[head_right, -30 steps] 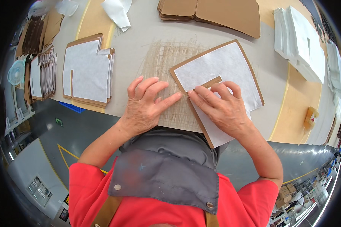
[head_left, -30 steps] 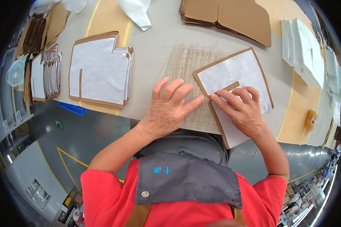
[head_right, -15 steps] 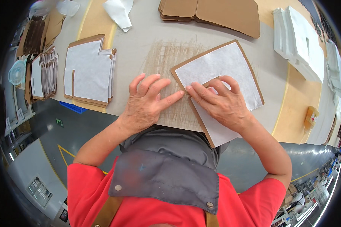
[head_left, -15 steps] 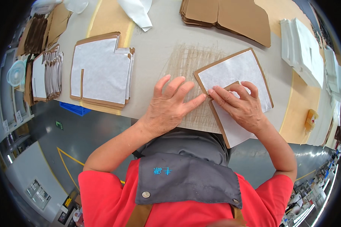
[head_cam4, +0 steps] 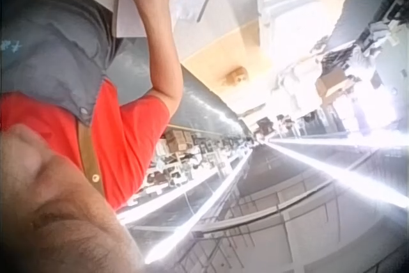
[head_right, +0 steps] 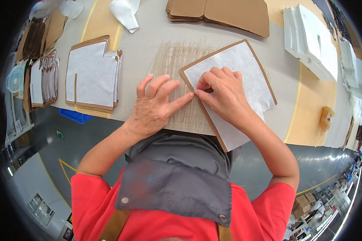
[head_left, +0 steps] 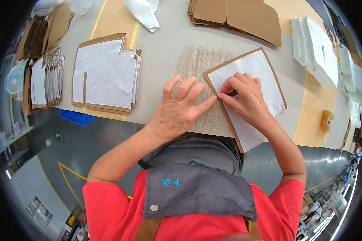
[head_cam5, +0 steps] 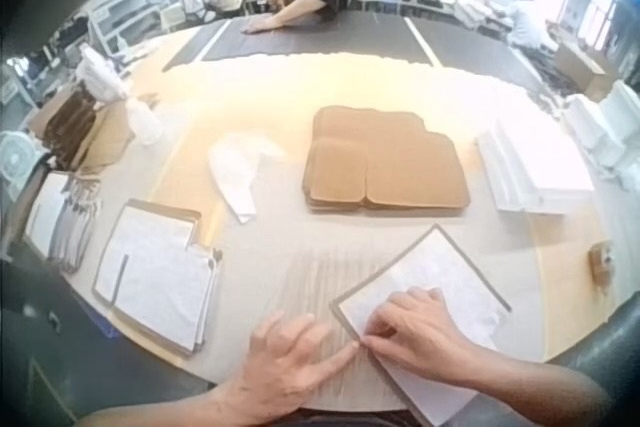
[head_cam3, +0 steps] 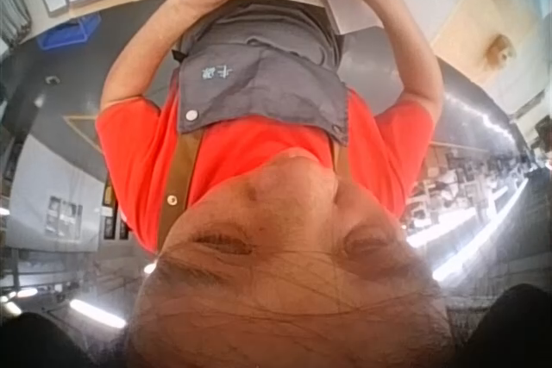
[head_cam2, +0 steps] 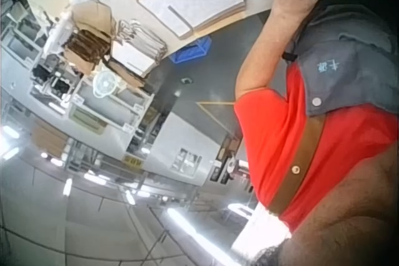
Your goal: Applying glue to cardboard pieces and carefully adhering paper reinforcement liners.
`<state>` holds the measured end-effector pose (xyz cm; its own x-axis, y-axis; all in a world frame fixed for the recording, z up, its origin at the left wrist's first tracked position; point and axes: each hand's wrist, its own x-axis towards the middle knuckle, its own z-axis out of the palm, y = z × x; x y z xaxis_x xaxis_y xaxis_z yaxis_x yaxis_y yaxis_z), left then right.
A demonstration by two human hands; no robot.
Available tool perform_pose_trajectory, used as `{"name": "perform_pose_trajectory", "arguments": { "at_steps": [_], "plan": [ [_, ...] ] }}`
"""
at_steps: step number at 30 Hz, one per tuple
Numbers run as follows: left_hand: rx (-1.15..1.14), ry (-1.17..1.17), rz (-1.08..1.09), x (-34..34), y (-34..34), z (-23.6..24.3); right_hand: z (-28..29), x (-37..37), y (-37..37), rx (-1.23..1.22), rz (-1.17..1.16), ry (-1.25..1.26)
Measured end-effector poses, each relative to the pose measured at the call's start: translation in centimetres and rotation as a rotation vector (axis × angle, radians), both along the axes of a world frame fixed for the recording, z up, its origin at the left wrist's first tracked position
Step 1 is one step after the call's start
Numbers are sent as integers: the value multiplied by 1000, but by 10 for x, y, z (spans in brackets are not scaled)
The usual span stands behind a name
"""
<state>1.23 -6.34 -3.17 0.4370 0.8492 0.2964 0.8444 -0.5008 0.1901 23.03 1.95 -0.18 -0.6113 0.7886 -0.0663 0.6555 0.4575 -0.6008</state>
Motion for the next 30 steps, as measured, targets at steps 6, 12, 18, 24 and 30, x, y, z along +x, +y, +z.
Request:
{"name": "perform_pose_trajectory", "arguments": {
  "at_steps": [6, 12, 18, 24, 30],
  "plan": [
    [8, -16, -7, 0, 1, -1, 1, 0, 8, -124, -23, -28],
    [16, -21, -14, -1, 1, -3, 4, -2, 11, -187, -40, -50],
    [24, -5, -18, -1, 1, -3, 6, -5, 21, -626, -222, 82],
    [28, 1, -18, -1, 1, -3, 2, -2, 13, -299, -90, -15],
    [38, 3, -27, -2, 2, -5, 0, 1, 17, -294, -64, -22]
  ]
}}
